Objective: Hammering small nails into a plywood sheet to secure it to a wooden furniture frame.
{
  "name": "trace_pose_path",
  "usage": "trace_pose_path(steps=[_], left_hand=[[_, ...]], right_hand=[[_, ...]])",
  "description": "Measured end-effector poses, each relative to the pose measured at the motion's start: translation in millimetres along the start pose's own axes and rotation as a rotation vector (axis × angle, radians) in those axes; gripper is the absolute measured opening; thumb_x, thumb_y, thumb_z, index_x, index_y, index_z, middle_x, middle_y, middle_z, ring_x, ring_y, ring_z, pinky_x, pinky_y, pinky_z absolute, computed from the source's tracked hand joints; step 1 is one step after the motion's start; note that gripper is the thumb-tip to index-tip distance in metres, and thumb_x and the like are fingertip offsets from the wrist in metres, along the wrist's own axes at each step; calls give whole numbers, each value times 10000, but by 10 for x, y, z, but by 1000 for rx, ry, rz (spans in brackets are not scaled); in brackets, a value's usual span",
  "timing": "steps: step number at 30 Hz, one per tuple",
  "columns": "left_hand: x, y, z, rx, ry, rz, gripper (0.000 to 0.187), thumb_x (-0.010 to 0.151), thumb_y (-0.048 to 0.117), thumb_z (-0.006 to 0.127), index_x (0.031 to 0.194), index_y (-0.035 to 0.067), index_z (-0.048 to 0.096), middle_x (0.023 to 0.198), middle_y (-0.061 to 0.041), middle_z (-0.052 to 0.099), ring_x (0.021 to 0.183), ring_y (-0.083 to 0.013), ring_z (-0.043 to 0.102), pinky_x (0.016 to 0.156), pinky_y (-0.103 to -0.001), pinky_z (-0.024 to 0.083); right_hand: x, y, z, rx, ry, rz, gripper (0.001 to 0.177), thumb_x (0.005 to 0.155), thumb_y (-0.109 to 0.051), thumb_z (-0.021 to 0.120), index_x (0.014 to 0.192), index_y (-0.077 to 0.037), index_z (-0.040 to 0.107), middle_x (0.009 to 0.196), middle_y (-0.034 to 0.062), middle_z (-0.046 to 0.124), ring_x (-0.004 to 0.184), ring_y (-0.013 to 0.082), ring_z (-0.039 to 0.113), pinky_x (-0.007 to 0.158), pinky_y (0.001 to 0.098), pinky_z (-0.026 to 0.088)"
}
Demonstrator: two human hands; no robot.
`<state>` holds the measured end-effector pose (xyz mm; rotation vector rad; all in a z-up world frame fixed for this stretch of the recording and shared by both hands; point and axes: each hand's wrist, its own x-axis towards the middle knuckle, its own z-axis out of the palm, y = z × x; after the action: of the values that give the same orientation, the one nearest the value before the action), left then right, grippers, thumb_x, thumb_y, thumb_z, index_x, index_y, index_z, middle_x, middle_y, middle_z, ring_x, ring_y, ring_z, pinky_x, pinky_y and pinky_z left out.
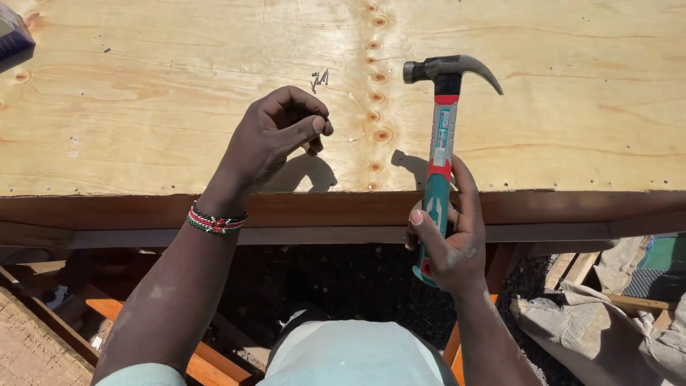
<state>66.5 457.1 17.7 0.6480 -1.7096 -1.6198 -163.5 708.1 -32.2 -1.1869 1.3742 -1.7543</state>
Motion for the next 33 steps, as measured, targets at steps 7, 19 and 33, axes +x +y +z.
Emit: trace_pose_path(steps=[7, 19, 33], left_hand=[[-618, 94, 994, 108, 138, -10, 122, 1088, 192, 871, 1154, 100, 827, 1077, -67, 883, 1025, -136, 848, 880, -266, 712], [-731, 36, 1585, 493, 134, 83, 46, 1162, 185, 826, 1167, 139, 826, 1111, 18, 833, 1042, -115, 767, 979, -276, 645], [463, -219, 2715, 463, -279, 88, 25, 1128, 176, 828, 1123, 165, 850, 1147, 3, 866, 956, -90, 782, 838, -257, 616]], right_hand=[[-958, 36, -1221, -609, 39, 192, 447, 1030, -309, 847, 1434, -121, 817, 740, -45, 624, 667, 126, 575, 694, 336, 508], [-2616, 1386, -1942, -579, 236, 705, 680, 1020, -480, 709, 1537, -88, 501, 1200, 140, 615, 1086, 285, 669, 908, 453, 621], [-2322, 517, -1264, -252, 323, 1016, 295, 1080, -459, 736, 1183, -200, 831, 633, 25, 515, 516, 172, 469, 548, 372, 435]])
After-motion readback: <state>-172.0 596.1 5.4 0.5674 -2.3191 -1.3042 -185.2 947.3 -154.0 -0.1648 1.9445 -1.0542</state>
